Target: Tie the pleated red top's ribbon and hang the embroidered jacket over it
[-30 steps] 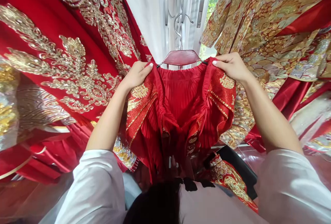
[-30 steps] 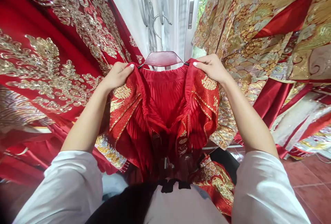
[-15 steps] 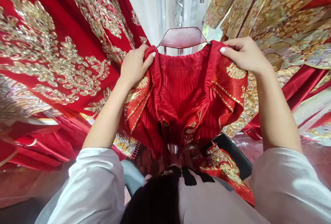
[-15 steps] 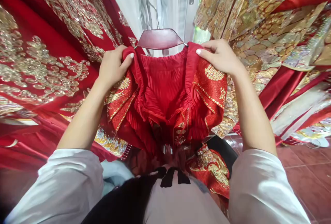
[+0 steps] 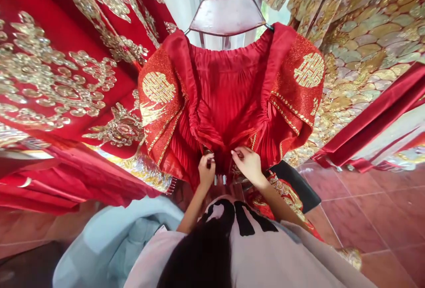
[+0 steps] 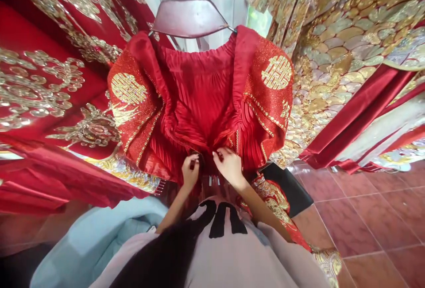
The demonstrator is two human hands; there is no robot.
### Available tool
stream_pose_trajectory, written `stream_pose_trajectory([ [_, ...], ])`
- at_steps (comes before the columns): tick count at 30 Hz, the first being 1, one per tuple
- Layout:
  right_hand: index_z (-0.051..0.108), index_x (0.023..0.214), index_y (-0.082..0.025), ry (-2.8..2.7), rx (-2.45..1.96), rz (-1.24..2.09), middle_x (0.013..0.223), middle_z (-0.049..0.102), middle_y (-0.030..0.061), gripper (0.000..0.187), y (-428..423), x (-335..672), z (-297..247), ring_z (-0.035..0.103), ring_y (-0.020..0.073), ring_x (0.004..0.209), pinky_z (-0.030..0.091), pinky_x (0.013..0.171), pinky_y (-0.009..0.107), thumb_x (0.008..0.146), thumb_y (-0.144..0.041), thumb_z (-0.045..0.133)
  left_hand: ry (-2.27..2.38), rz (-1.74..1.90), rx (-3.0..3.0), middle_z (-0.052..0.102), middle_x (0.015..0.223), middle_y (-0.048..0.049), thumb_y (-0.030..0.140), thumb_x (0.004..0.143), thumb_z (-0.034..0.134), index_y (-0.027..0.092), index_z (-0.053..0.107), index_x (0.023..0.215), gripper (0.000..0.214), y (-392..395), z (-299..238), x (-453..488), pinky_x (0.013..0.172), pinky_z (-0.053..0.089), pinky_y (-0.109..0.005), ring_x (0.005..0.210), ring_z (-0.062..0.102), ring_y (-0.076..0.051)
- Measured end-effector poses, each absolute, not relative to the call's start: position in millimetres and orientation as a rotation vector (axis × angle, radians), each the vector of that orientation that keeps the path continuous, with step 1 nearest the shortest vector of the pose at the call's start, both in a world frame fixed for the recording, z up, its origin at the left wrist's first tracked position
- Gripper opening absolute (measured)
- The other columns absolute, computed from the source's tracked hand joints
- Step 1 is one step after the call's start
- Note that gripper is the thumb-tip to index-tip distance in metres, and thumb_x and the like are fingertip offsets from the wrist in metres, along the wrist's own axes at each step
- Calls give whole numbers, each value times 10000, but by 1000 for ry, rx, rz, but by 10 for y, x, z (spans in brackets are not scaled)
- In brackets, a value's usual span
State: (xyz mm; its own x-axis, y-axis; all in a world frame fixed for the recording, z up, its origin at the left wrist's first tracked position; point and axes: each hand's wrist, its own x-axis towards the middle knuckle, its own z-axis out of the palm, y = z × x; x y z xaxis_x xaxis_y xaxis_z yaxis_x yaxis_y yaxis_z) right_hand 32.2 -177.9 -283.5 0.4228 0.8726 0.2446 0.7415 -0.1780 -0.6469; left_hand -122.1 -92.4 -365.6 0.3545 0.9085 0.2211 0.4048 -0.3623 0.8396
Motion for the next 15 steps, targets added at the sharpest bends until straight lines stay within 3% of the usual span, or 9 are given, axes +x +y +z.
stream_pose_trajectory([
  [2, 652, 888, -240, -1247, -1974, 404, 903, 677, 93, 296, -1558, 259, -3011, 632, 264, 803, 448, 700, 368, 850, -473, 473, 1105, 874, 1898, 602, 1067, -148, 291, 874, 366, 206, 564, 1073, 294, -1084, -3851, -1073, 850, 508, -420, 976, 607, -243],
  [4, 630, 840, -224, -1150, -1932, 513, 914, 668, 96, 239, -1373, 233, -3095, 615, 262, 831, 424, 718, 348, 823, -424, 500, 1076, 836, 1883, 583, 1135, -144, 251, 868, 393, 208, 533, 1136, 305, -1165, -3931, -969, 871, 509, -385, 1004, 600, -219],
  [8, 550, 655, -188, -1042, -1807, 680, 710, 616, 44, 196, -1262, 174, -3180, 546, 165, 686, 398, 675, 270, 763, -348, 521, 1136, 957, 1848, 508, 1269, -166, 211, 822, 496, 169, 461, 1242, 423, -1124, -4000, -866, 1000, 430, -435, 1188, 500, -247],
  [11, 484, 552, -175, -978, -1664, 902, 523, 489, -8, 312, -1383, 76, -3256, 425, 97, 519, 352, 547, 225, 706, -438, 552, 1126, 996, 1891, 589, 1136, -144, 144, 749, 550, 140, 559, 1065, 316, -1037, -4083, -819, 989, 426, -434, 1141, 518, -260],
  [13, 468, 518, -177, -917, -1570, 1053, 443, 397, -34, 394, -1493, 2, -3304, 340, 72, 438, 290, 465, 215, 676, -531, 540, 1094, 918, 1914, 637, 930, -93, 93, 738, 516, 154, 586, 841, 139, -1005, -4155, -798, 878, 483, -364, 953, 587, -218],
  [15, 482, 516, -176, -831, -1504, 1151, 404, 340, -52, 431, -1575, -54, -3332, 280, 56, 391, 226, 420, 209, 651, -583, 527, 1099, 874, 1905, 620, 776, -52, 62, 742, 476, 163, 549, 707, 130, -1007, -4229, -793, 741, 497, -294, 764, 585, -170],
])
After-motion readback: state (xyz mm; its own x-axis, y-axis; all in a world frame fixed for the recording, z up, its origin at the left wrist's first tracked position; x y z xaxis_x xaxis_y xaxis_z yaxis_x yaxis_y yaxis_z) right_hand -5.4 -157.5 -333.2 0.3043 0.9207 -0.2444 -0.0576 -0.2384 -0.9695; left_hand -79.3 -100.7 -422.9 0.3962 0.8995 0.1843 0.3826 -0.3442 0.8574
